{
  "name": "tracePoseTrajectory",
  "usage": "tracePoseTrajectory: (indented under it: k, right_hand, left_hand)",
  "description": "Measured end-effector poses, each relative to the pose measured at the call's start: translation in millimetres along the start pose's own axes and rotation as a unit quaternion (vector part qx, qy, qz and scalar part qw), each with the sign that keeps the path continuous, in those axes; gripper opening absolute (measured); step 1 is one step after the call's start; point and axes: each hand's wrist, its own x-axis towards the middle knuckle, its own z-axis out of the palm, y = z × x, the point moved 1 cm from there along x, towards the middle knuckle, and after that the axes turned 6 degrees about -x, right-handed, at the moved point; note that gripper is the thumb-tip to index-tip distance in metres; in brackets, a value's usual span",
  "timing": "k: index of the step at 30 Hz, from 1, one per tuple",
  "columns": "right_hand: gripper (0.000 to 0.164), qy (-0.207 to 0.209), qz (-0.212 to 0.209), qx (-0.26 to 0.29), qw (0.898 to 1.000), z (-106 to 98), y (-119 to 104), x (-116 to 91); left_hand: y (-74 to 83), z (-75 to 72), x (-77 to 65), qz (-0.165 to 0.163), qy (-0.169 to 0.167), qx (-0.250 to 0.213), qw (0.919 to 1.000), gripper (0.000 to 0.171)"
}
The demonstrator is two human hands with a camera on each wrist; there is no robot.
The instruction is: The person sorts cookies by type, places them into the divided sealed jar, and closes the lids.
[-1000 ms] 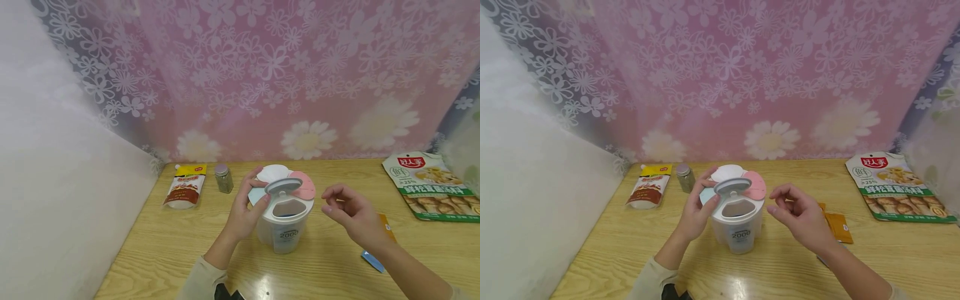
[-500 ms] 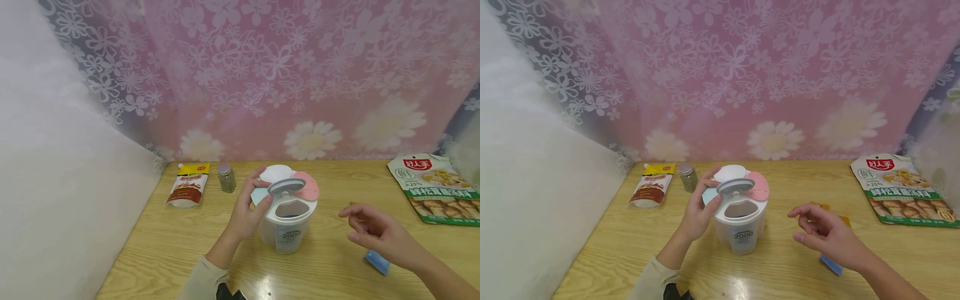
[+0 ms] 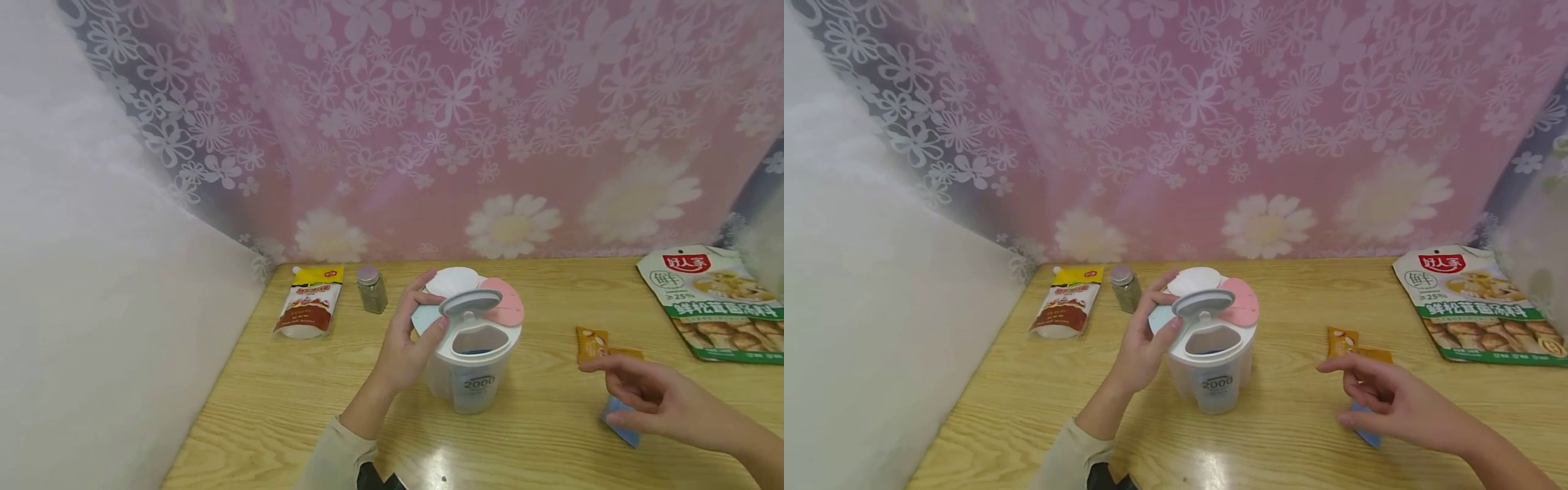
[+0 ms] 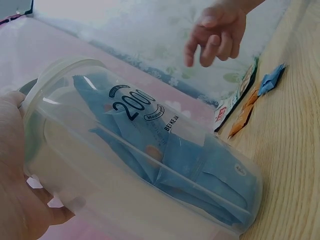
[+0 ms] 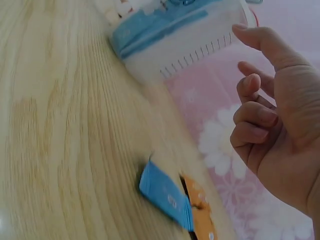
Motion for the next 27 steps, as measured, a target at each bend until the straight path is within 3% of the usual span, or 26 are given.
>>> tracePoseTrajectory:
  k: [6, 13, 21, 27]
  right_hand:
    - [0.053, -0.034, 0.057, 0.019, 0.998, -12, 23, -17]
    - [0.062, -0.069, 0.066, 0.054, 0.994, -20, 42, -32]
    - [0.062, -0.054, 0.09, -0.018, 0.994, -17, 55, -46]
    - [0.061, -0.044, 0.126, -0.086, 0.987, -16, 67, -49]
  left_hand:
    - [1.5, 0.2, 0.5, -0.004, 0.0, 0.003, 1.0, 0.025]
    - [0.2, 1.3, -0.6, -0.005, 0.001, 0.001, 1.0, 0.026]
    - [1.5, 2.5, 0.4, -0.009, 0.0, 0.003, 1.0, 0.026]
    - [1.7, 0.8, -0.5, -0.017, 0.007, 0.008, 0.9998, 0.025]
